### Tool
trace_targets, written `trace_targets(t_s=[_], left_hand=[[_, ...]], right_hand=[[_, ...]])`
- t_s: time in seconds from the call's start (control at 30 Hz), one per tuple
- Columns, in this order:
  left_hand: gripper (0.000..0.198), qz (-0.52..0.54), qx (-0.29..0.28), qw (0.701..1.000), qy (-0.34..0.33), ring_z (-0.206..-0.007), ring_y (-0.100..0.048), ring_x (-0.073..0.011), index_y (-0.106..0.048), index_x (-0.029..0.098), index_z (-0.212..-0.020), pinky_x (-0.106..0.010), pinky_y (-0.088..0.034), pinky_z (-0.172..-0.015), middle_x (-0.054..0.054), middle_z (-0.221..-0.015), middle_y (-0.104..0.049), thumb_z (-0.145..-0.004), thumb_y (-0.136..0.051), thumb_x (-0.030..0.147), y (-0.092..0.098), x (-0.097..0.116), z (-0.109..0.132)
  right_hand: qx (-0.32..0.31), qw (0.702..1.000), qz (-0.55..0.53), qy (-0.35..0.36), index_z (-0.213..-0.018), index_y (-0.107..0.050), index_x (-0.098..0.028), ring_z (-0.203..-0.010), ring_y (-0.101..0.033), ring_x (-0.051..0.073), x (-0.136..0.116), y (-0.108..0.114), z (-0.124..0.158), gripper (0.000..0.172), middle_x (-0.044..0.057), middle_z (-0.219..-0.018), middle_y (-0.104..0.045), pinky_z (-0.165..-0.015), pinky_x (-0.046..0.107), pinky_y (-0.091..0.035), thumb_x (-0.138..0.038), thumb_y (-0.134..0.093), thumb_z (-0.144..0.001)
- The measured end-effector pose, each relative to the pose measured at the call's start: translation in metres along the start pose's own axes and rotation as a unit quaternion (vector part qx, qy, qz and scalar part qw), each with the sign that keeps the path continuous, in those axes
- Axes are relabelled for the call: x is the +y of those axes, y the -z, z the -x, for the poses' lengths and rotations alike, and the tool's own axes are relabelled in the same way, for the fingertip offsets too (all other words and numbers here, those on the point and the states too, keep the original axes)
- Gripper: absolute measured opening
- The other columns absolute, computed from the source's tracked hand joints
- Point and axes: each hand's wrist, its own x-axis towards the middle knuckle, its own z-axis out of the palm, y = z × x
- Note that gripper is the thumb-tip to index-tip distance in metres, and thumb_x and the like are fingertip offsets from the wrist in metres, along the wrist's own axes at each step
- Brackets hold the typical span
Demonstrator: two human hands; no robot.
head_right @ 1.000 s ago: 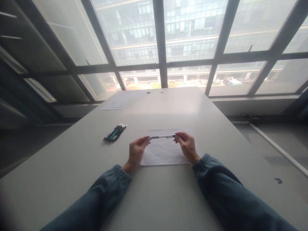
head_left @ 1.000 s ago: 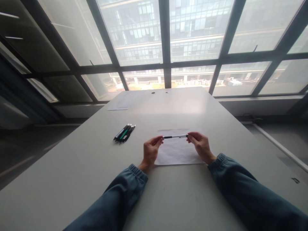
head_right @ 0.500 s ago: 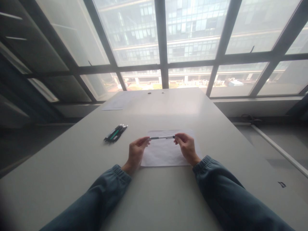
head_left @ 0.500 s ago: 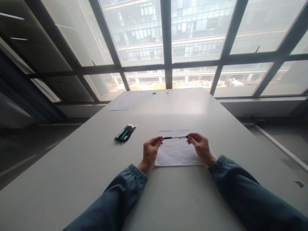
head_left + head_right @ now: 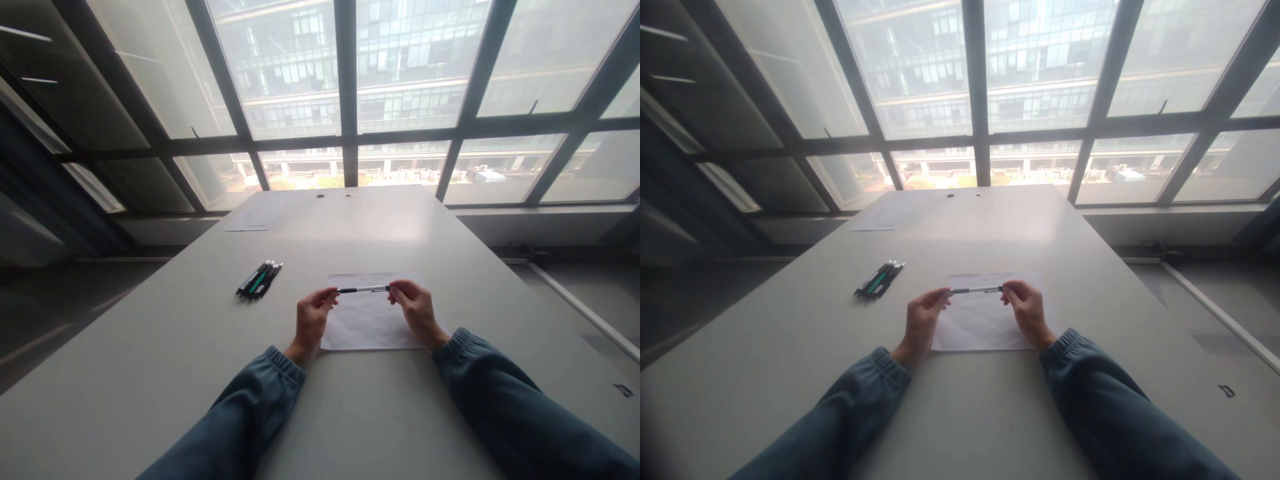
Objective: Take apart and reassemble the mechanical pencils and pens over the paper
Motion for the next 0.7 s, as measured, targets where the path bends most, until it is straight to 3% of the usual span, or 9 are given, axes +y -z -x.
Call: trace_targets(t_s=[0.7], left_hand=[[0.025,-0.008,-0.004,1.000,-0.003,-0.068,-0.070,-0.0167,-0.080,0.016,-0.098,-0.027,-0.056,-0.064,-0.009,-0.084,-0.078,-0.081,-0.078,0.034,0.0006,0.0026,0.0017]], right_hand=[[-0.003,1.000,-0.009,-0.001,-0.089,-0.072,-0.018,-0.060,-0.063,0.017,-0.0002,-0.0011,0.0003,0.028,0.003,-0.067,-0.070,-0.059,0.031,-0.053,-0.044,-0.079,-0.080]])
